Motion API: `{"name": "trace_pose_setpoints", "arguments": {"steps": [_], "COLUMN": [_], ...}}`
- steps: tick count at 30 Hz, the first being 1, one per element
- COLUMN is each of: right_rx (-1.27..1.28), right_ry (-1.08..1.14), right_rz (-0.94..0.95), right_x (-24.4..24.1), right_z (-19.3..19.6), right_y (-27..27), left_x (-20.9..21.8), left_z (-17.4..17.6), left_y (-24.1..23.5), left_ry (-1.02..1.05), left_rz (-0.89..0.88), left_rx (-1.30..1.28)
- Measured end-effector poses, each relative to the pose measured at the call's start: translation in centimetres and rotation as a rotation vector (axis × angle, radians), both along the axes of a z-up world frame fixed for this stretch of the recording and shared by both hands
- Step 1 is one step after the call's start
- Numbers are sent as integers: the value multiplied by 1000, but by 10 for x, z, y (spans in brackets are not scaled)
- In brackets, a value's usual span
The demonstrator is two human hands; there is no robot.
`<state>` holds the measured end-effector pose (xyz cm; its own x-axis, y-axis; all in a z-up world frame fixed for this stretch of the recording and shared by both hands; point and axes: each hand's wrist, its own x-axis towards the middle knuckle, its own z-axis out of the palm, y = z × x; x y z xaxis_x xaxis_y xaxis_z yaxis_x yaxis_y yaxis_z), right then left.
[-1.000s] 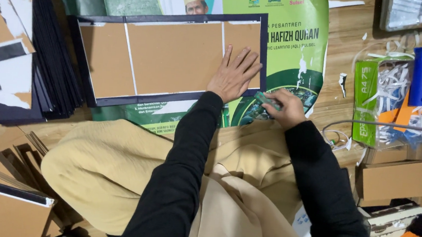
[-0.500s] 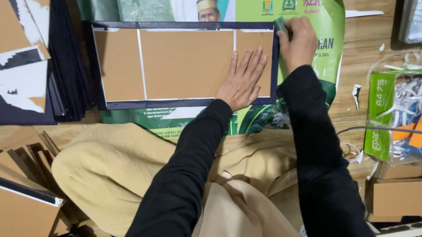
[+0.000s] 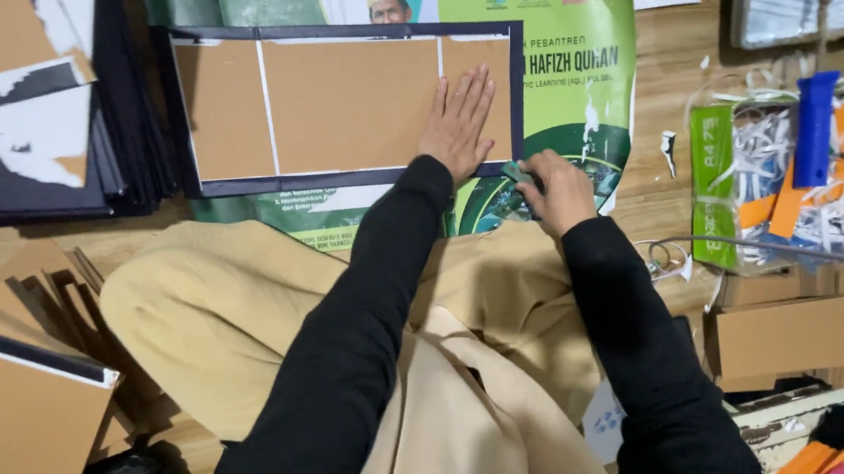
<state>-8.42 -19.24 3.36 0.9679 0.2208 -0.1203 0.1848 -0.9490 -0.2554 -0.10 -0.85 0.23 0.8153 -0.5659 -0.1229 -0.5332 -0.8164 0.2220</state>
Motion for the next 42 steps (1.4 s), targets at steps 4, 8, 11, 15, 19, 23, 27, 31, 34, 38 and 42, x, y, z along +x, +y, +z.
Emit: {"name": "trace_pose_setpoints", "arguments": {"steps": [4,8,11,15,19,23,27,31,34,38,42], "right_rx": [255,339,185,55,197,469,718,989,1298,1578,1452], "right_ry": [92,-34,-233,-413,-358,-92,3,110,127,-188,-234], "right_rz": [-170,-434,-672,-889,-635,-591,-725,-759,-844,-1028,-1453], "right_x": [-17,-20,-23,-15,2,3,13,14,3,12,10], "right_z": [-15,-18,-14,-28,-60,-79,-113,-107,-80,-93,-54], "right_y": [-17,-44,-76,-55,-18,7,-13,-13,3,-26,-27], "left_x": [2,-3,-11,-26,-44,-45,-41,-40,-49,-65,-20], "left_z": [11,-31,-26,-53,15,8,-20,-26,12,71,145], "left_y": [38,143,243,290,247,240,255,260,244,214,242], "left_ry": [-17,-245,-142,23,151,243,227,257,237,-362,-670], "left_rz": [111,516,1055,1141,1259,1337,1354,1355,1264,784,803], "left_rx": [-321,-485,-246,-374,-171,-117,-132,-193,-67,-214,64]}}
